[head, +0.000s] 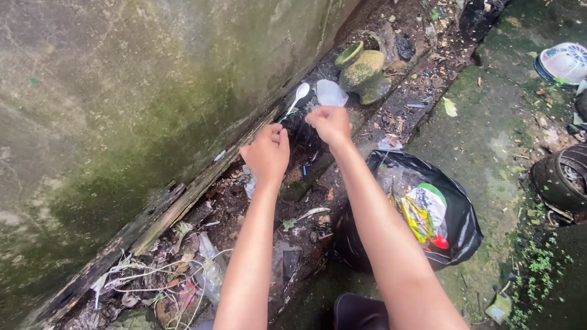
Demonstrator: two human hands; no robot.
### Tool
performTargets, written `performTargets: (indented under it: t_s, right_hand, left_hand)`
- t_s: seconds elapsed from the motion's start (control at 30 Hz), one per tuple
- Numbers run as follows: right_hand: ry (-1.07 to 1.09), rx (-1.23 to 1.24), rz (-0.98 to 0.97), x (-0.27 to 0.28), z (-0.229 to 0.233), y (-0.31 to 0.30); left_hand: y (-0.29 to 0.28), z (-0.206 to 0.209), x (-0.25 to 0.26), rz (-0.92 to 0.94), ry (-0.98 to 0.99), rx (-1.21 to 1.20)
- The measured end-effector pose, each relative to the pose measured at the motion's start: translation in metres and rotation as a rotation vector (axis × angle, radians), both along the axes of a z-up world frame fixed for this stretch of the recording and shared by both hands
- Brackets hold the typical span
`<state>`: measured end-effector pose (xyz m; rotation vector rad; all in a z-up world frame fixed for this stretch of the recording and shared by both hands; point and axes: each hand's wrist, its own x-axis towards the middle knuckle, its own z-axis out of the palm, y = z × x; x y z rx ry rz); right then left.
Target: Picking up trash and debris from a narrow outdoor alleyway and placing it into a garbage bag.
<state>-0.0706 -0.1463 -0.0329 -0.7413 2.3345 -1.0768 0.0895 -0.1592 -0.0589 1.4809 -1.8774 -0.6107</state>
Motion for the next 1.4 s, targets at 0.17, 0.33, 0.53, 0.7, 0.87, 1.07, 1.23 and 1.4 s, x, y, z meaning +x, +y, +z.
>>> performTargets:
  t_s: [0.17,0.33,0.53,0.7,0.87,1.07,1.23,1.4]
  right_hand:
    - [0.048,-0.020,0.025,-0.007,0.014,0.028]
    - [0.012,-0.075,0.018,0.002,-0.001,0.066]
    - [-0.053,-0.155,-0.001,0.006,-0.042,0.093]
    - [-0.142,-0.167,-0.031,0.014,-0.025,0.109]
    - [-0.189,-0.407,-0.078,0.004,0.020,0.118]
    - [-0.077,-0.621,-0.175,-0.020,0.114,0.174]
    - [0.141,-0.639,-0.179,-0.032,0.181,0.228]
    - [0.271,-0.539,-0.190,-0.048,0.181,0.275]
  left_hand:
    - [0.009,0.040,-0.008,-0.043,0.089,0.033]
    - [0.032,0.046,-0.015,-0.092,0.038,0.061]
    - [0.060,0.044,-0.007,-0.224,-0.136,0.184]
    - [0.064,0.063,0.002,-0.249,-0.169,0.266]
    - [0.077,0.110,-0.005,-0.282,-0.025,0.150]
    - [0.113,0.164,-0.029,-0.378,0.214,-0.207]
    - [0.139,0.191,-0.050,-0.536,0.331,-0.224]
    - [0.166,0.186,-0.071,-0.681,0.382,-0.129]
